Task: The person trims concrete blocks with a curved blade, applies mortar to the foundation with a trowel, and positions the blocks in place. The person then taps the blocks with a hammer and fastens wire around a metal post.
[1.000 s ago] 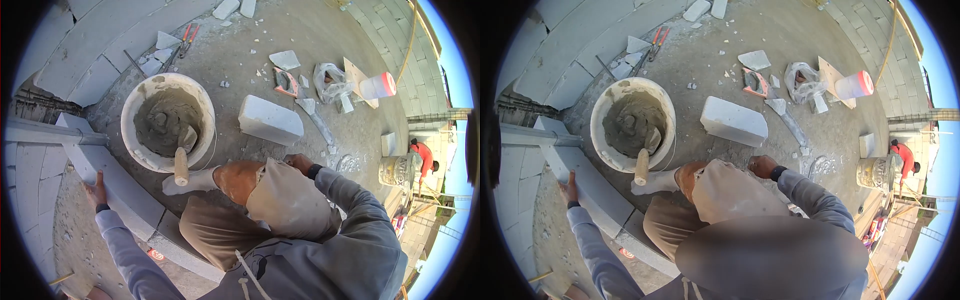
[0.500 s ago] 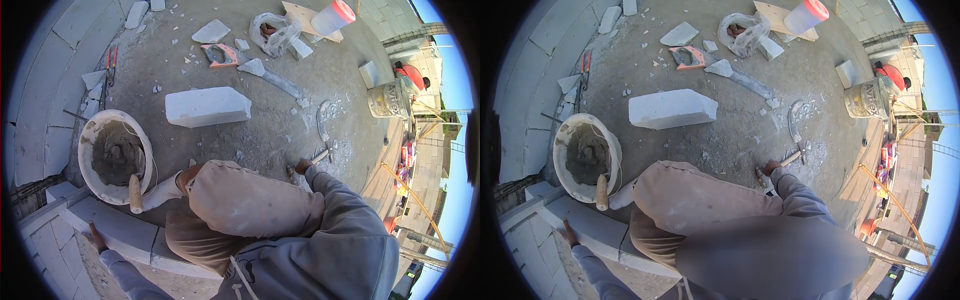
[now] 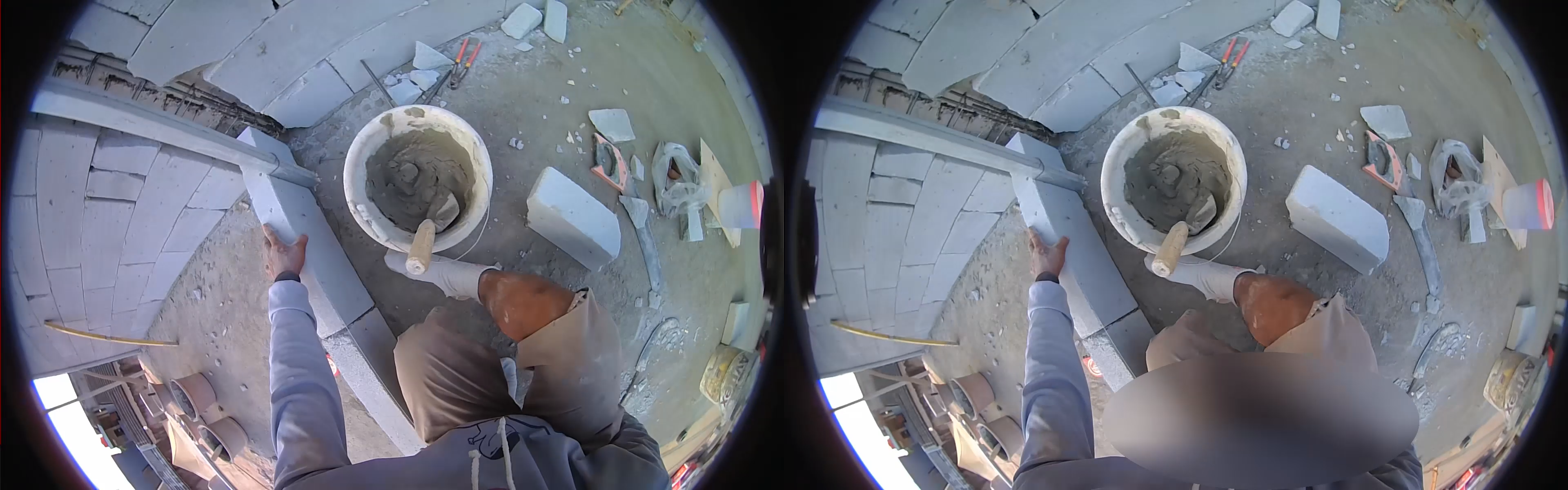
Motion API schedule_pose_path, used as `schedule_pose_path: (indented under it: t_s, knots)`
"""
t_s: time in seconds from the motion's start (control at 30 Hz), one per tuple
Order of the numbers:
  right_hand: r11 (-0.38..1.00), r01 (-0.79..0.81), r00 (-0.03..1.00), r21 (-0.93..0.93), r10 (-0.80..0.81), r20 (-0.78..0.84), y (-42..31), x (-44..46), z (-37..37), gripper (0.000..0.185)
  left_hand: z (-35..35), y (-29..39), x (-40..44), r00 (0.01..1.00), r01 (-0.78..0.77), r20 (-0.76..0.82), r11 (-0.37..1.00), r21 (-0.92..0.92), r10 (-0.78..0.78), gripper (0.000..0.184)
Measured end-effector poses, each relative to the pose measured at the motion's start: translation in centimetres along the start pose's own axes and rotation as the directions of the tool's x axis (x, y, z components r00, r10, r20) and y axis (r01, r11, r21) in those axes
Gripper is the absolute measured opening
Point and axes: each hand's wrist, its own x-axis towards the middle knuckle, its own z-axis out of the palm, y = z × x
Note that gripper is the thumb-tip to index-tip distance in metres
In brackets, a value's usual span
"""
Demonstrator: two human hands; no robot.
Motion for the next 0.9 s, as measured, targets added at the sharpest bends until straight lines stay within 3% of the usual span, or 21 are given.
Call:
schedule_pose_path:
  t_s: [0.23,0.3,0.37,0.43,0.5,0.53,0.57,0.67,0.77,0.83,0.87,0.9]
  knots:
    - [0.994,-0.106,0.994,0.015,0.107,-0.018,2.4,0.4,-13.4,0.021,-1.5,1.9,-1.7,0.997,0.06,0.046,0.998,0.006,-0.06,0.111]
    - [0.994,-0.09,0.987,0.062,0.098,-0.125,1.8,-0.4,-20.1,0.022,-1.2,1.7,-1.5,0.999,0.044,0.019,0.999,0.019,-0.045,0.11]
    - [0.993,0.026,0.952,0.111,0.009,-0.306,-1.1,-2.2,-28.2,0.022,-1.2,1.6,-1.8,1.0,0.027,0.0,1.0,0.015,-0.027,0.11]
    - [0.959,0.268,0.823,0.09,-0.179,-0.539,-7.5,-6.2,-37.3,0.023,-0.6,1.3,-1.7,0.999,0.03,-0.018,0.999,0.031,-0.03,0.108]
    - [0.866,0.495,0.582,-0.075,-0.394,-0.711,-17.2,-12.1,-46.0,0.014,-0.3,1.1,-1.5,0.999,0.011,-0.039,0.998,0.054,-0.009,0.106]
    - [0.681,0.719,0.311,-0.139,-0.493,-0.813,-21.0,-13.1,-48.3,0.019,0.0,0.9,-1.3,0.999,-0.004,-0.051,1.0,-0.002,0.004,0.106]
    - [0.572,0.785,0.191,-0.237,-0.587,-0.786,-23.8,-13.3,-51.0,0.028,0.4,0.6,-1.2,0.998,-0.021,-0.061,0.998,-0.053,0.018,0.106]
    - [0.398,0.898,0.186,-0.191,-0.733,-0.654,-34.3,-15.5,-54.2,0.029,-0.1,0.8,-1.5,0.999,-0.02,-0.037,0.995,-0.101,0.016,0.106]
    - [0.22,0.938,0.057,-0.269,-0.861,-0.505,-44.4,-16.5,-54.2,0.03,0.0,0.8,-1.8,0.998,-0.013,-0.054,0.995,-0.103,0.007,0.107]
    - [-0.023,0.981,-0.095,-0.191,-0.92,-0.379,-50.5,-16.8,-52.2,0.03,0.2,0.8,-1.6,0.997,-0.016,-0.073,0.995,-0.103,0.008,0.106]
    - [-0.016,0.994,-0.049,-0.109,-0.951,-0.306,-53.4,-18.3,-51.3,0.031,0.5,0.7,-1.9,0.997,-0.015,-0.083,0.993,-0.115,0.005,0.106]
    - [-0.08,0.992,-0.107,-0.1,-0.947,-0.304,-56.5,-18.4,-49.8,0.03,0.7,0.6,-1.8,0.996,-0.019,-0.092,0.992,-0.123,0.008,0.106]
